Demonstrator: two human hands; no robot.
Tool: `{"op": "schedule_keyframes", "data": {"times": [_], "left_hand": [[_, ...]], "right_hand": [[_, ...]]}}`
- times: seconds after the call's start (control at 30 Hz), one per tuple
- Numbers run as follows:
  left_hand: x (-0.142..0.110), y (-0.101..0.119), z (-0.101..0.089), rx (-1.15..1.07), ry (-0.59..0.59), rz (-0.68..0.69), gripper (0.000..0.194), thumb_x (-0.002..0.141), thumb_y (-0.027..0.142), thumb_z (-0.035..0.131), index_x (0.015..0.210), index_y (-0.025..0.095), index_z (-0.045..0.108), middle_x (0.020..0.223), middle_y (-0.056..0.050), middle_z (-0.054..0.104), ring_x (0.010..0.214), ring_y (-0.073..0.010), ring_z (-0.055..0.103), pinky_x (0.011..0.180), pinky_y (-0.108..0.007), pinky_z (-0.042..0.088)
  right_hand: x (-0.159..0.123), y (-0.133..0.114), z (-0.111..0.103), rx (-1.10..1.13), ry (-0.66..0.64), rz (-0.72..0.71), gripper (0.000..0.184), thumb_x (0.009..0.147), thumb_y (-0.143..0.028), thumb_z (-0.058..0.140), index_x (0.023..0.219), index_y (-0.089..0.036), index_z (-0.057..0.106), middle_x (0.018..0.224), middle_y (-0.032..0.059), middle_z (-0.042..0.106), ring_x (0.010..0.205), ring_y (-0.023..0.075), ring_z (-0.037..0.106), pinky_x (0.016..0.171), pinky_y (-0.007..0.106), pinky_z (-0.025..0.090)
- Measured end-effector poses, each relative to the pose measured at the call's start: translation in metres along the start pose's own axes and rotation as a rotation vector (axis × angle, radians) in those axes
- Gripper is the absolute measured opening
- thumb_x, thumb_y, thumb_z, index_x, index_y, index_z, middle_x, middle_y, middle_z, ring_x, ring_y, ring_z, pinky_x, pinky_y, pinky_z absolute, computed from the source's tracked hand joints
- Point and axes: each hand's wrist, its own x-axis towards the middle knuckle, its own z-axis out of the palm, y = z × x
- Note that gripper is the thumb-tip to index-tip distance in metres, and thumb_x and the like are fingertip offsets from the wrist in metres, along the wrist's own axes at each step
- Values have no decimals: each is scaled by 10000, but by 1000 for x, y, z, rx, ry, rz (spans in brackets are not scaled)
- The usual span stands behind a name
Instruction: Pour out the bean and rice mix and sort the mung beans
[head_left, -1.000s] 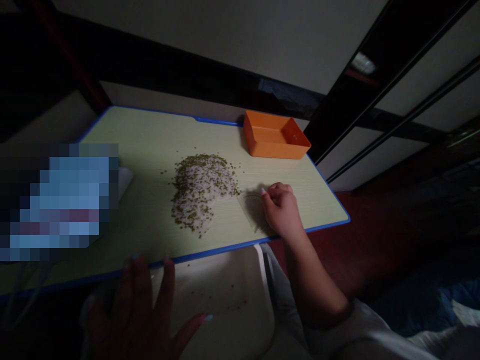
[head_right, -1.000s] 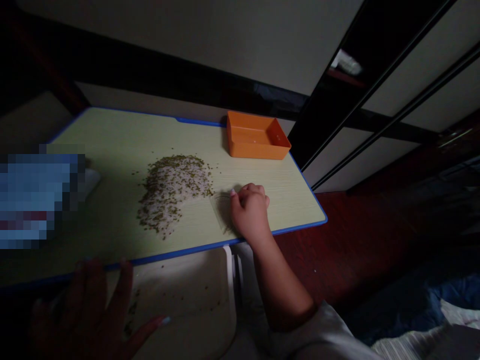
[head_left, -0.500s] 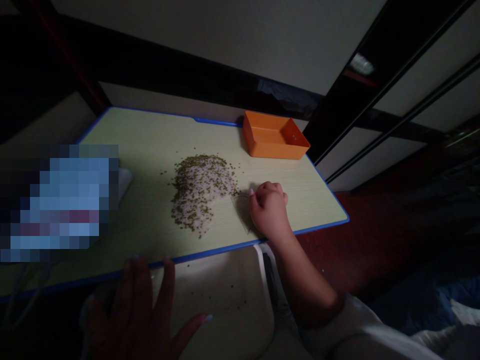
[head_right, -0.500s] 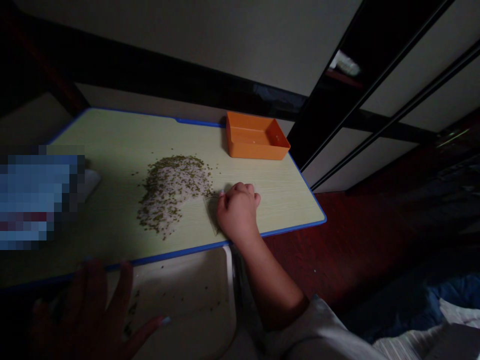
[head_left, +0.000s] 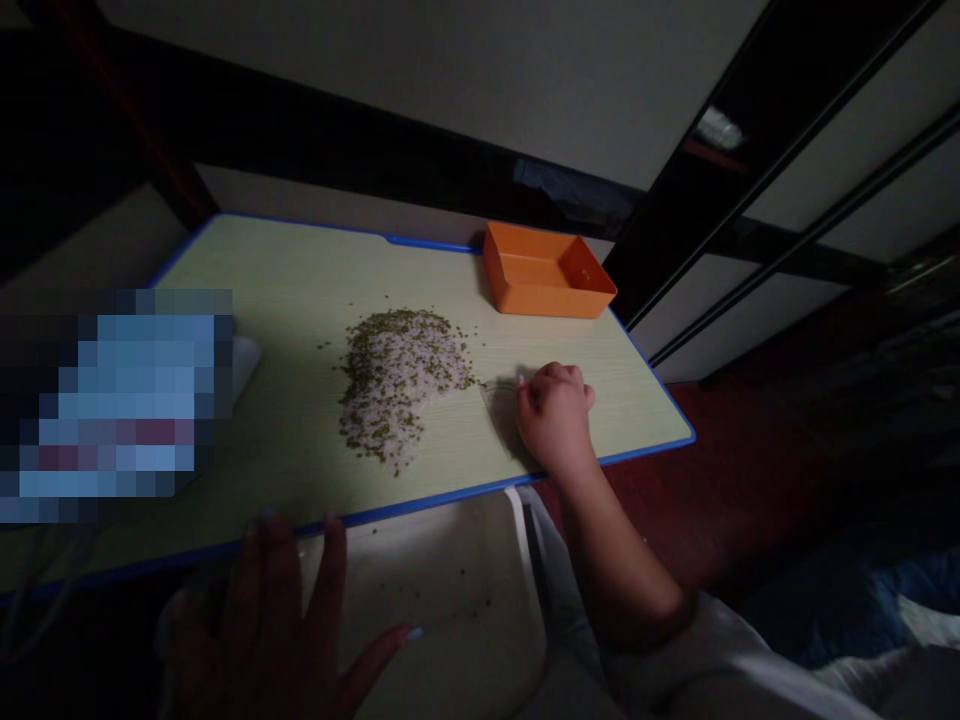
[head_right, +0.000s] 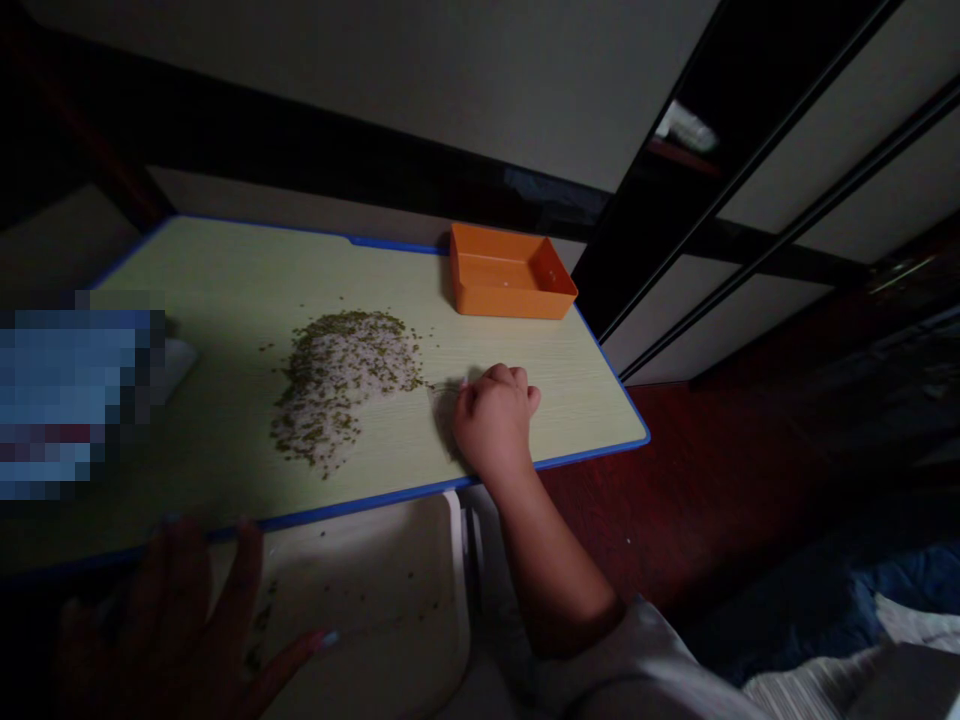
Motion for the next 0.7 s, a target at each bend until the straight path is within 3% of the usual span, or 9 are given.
{"op": "schedule_keyframes", "data": {"times": [0.33,0.7], "left_hand": [[0,2,-1,17,46,12,918,835,548,474,1521,184,-16,1644,-215,-120,1525,-436,37,1153,-766,109],[-2,-1,4,-15,78,21,921,823,565,476,1525,206,-1,1651,-188,-100,1526,-427,49,1166,-753,78]], "right_hand": [[2,9,-2,-9,8,26,309,923,-251,491,656,-169,624,924,102,664,962,254,491,715,344,245],[3,17,-14,162,56,39,347,937,-270,486,610,-193,570,824,64,631,905,227,508,767,335,323]]}}
